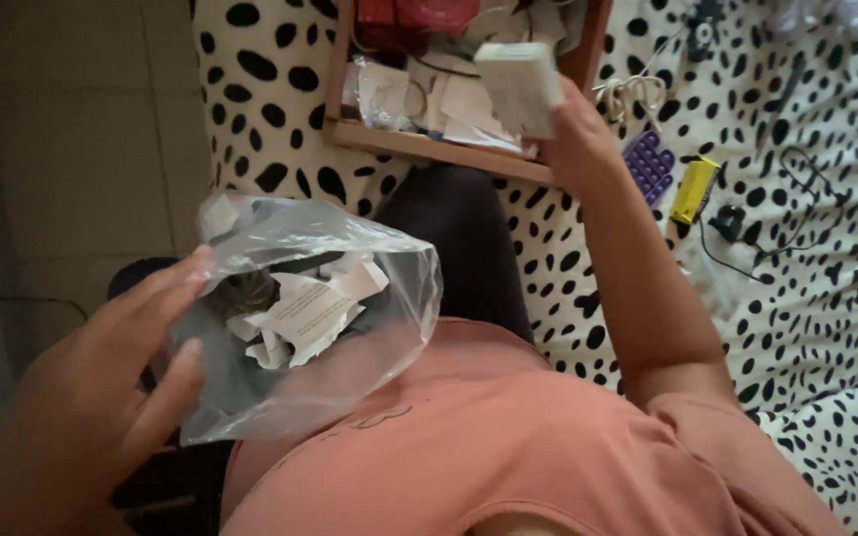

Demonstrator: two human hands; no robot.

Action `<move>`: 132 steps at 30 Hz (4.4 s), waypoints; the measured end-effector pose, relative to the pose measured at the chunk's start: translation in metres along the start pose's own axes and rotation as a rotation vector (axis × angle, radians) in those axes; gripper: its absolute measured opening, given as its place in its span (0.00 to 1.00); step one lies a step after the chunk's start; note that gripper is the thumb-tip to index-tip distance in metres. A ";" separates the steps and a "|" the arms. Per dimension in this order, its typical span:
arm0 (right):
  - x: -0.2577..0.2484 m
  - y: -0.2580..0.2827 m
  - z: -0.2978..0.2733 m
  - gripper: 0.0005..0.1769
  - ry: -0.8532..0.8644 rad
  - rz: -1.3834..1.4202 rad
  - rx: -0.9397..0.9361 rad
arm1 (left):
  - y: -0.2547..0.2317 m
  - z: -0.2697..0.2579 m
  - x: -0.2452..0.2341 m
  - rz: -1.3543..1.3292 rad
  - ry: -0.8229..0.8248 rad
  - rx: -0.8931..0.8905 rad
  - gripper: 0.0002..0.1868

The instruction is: The person sits on a bed and sorts various small items from a wooden box into a plastic bag. They handle a power adapter, a yellow medicine box, a card, and several other small objects, placing them into the bag one by one.

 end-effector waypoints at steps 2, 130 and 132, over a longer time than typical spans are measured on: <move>0.014 -0.001 -0.017 0.61 0.048 0.768 0.149 | 0.002 -0.002 0.001 0.077 0.018 -0.086 0.34; 0.149 0.228 -0.182 0.05 0.010 -0.582 -1.343 | -0.049 -0.072 0.010 -0.192 -0.100 -0.030 0.44; 0.148 0.228 -0.183 0.05 0.012 -0.570 -1.339 | -0.050 -0.073 0.009 -0.184 -0.100 -0.029 0.43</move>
Point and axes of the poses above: each hand's wrist, its own z-axis towards the middle knuckle, its own x-axis out of the palm, y = z × x, the point moved 8 cm from there along z, towards the middle knuckle
